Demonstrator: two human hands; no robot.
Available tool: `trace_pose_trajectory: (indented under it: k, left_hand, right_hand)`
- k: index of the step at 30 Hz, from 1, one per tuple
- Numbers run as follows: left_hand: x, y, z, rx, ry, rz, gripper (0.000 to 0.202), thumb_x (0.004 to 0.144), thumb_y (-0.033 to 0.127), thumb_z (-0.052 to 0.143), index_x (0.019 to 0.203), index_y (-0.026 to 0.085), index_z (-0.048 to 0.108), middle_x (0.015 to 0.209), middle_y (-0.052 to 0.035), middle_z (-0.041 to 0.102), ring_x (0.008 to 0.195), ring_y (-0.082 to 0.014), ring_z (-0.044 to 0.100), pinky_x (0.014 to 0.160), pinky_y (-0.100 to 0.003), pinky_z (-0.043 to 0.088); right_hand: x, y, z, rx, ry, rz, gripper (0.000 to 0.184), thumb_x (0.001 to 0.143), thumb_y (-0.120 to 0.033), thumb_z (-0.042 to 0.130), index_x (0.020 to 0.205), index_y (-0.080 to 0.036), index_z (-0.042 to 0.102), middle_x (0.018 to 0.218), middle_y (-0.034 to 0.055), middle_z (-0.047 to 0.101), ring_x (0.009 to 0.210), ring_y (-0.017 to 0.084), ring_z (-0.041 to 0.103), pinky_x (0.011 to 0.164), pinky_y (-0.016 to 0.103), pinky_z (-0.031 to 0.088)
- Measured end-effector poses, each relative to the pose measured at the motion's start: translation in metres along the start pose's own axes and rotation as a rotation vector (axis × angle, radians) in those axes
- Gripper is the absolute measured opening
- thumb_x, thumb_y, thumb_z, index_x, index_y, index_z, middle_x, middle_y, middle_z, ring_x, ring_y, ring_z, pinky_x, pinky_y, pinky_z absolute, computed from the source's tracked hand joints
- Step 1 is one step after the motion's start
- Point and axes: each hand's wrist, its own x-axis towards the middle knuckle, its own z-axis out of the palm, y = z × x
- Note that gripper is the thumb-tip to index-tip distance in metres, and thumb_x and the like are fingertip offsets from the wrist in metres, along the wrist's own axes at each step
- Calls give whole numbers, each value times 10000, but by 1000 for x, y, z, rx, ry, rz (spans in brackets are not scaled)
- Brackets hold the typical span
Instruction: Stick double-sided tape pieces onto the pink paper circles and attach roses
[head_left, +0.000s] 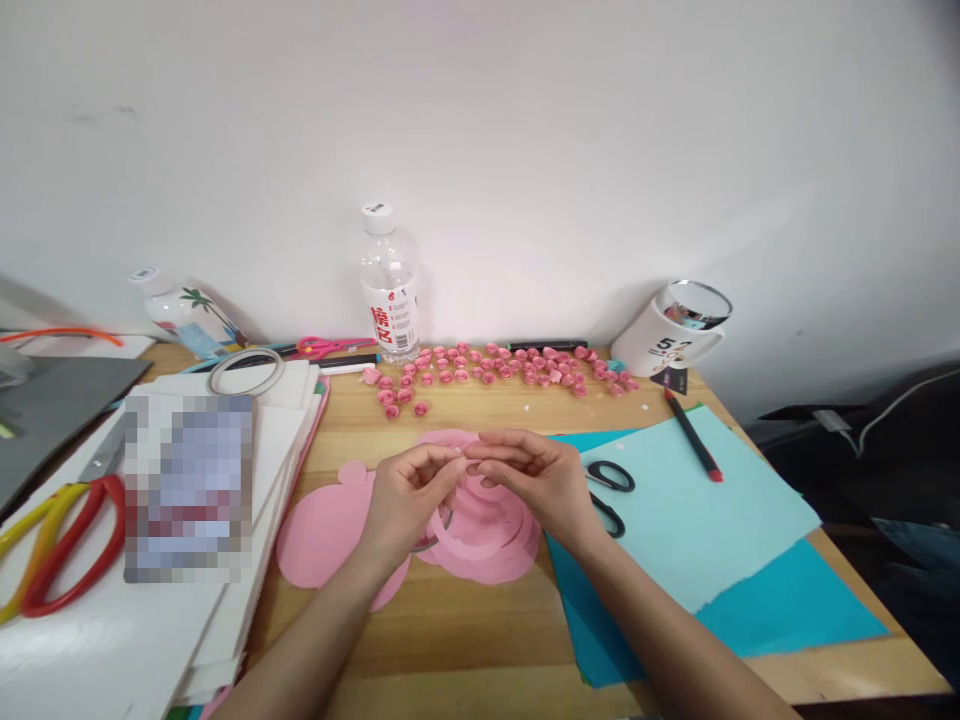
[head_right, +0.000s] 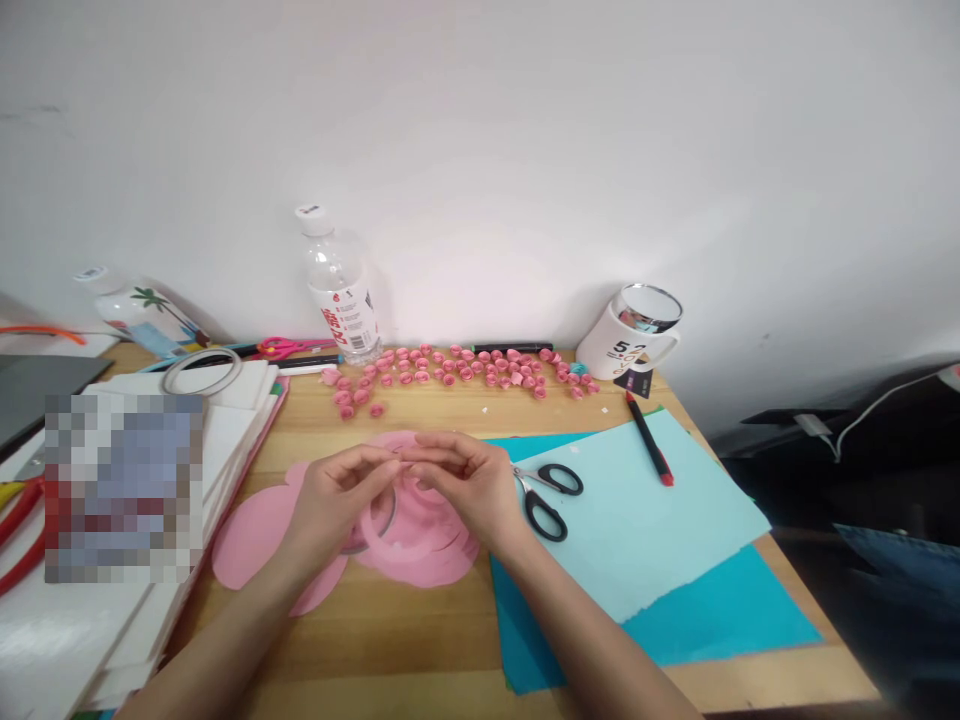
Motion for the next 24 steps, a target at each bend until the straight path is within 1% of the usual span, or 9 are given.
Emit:
trace_pose_trajectory:
  k: [3, 8, 14, 18, 24]
  left_hand:
    - [0, -1, 0, -3, -9, 2, 182, 716, 308, 660, 731, 127, 663, 416, 44, 519, 343, -52, 418, 361, -158, 319]
    - [1, -3, 0, -11, 3, 12, 167, 711, 290, 671, 724, 123, 661, 424, 33, 543, 352, -56, 444, 373, -159, 346]
    - [0, -2, 0, -38, -42, 15, 161, 730, 288, 659, 741, 128, 667, 413, 41, 531, 343, -57, 441, 363, -158, 340]
    - [0, -2, 0, -37, -46, 16, 167, 738, 290, 650, 718, 125, 662, 415, 38, 532, 342, -54, 438, 361, -157, 339]
    - [1, -5, -1, -29, -79, 22, 152, 731, 268, 650, 669, 129, 641, 429, 38, 531, 354, -55, 441, 371, -163, 346]
  right_hand:
    - [0, 1, 1, -25, 14, -12, 225, 683, -252, 725, 894, -192, 675, 860, 59, 746, 779, 208, 707, 625, 291, 585]
    - [0, 1, 1, -52, 9, -33, 227, 685, -266, 725, 895, -195, 676, 833, 50, 746, 725, 196, 706, 627, 306, 587]
    - [0, -1, 1, -34, 44, -41, 217, 636, -242, 761, 831, -190, 680, 780, 45, 747, 693, 187, 702, 614, 286, 579]
    - [0, 0, 0, -26, 41, -36, 224, 627, -222, 765, 830, -181, 679, 779, 51, 746, 683, 181, 700, 624, 284, 574]
    - [0, 2, -1, -25, 34, -59, 222, 600, -218, 788, 791, -185, 679, 718, 31, 732, 660, 173, 687, 651, 303, 571]
